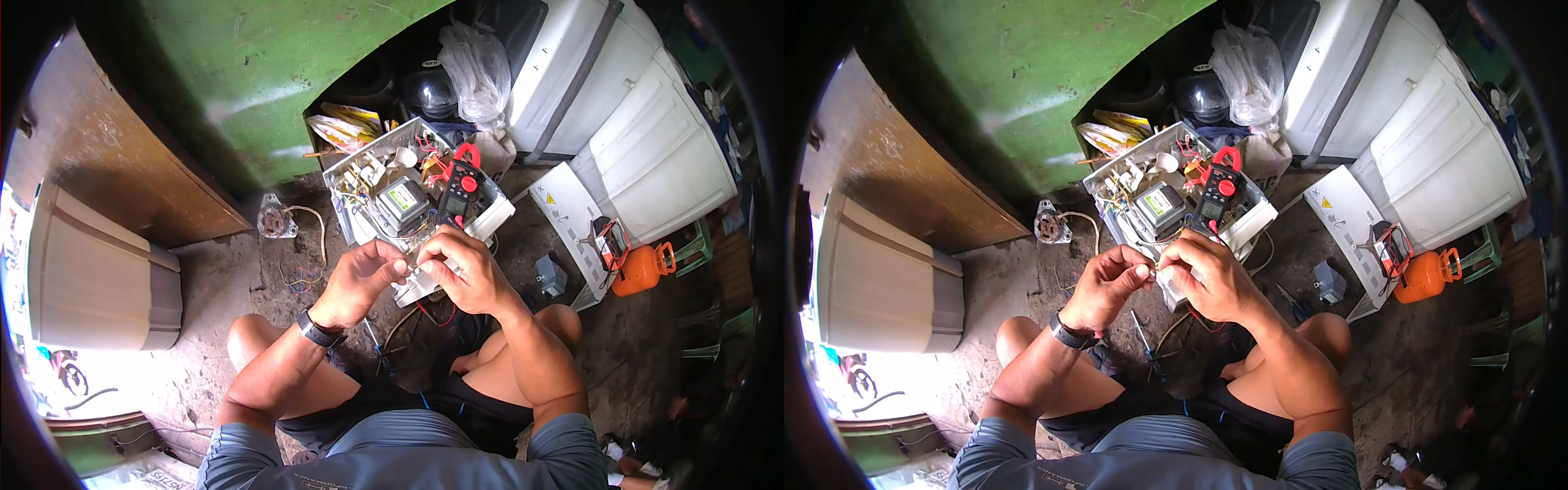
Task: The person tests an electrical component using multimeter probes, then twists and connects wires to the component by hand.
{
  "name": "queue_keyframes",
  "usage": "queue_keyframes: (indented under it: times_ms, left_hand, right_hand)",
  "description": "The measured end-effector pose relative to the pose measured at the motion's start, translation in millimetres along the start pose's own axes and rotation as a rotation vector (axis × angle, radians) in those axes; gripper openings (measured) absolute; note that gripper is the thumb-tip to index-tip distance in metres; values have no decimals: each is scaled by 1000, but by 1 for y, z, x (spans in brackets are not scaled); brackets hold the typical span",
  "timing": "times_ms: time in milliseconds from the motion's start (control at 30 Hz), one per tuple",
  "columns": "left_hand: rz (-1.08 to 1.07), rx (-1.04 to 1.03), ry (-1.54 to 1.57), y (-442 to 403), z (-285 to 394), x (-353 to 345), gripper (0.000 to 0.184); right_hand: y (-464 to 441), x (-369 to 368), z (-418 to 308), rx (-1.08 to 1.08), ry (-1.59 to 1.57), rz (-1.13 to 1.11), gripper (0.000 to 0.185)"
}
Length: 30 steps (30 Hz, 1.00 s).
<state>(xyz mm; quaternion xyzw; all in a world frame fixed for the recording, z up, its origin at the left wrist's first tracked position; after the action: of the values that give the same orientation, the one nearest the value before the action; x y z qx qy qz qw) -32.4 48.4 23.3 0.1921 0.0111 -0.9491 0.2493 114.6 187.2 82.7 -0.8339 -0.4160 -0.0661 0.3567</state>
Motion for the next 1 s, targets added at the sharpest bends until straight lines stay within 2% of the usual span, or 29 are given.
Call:
queue_keyframes:
  times_ms: [367, 533, 700, 1000]
  left_hand:
    - [16, -25, 111, 1, -4, -3, 14]
    - [89, -168, -45, 2, -1, -3, 14]
    - [94, -170, -58, 4, -2, -4, 14]
    - [51, -141, -38, 3, -3, -2, 17]
  right_hand:
    - [1, 0, -2, -1, 11, -11, 6]
    - [6, -4, -5, -98, -66, 7, 10]
    - [8, -7, -5, -24, 10, 119, 22]
    - [10, -5, 1, 27, 64, 117, 16]
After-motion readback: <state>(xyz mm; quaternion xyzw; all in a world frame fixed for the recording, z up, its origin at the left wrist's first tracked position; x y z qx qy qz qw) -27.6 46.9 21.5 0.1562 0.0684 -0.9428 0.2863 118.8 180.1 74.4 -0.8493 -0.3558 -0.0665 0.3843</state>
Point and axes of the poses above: each hand's wrist, its own y-axis away from the middle knuckle, its own x-axis out of the back of the hand, z = x × y, the point moved 2 cm from there along -y, towards the middle knuckle, and after that the axes turned 12 degrees about z, right-handed, at the moved point
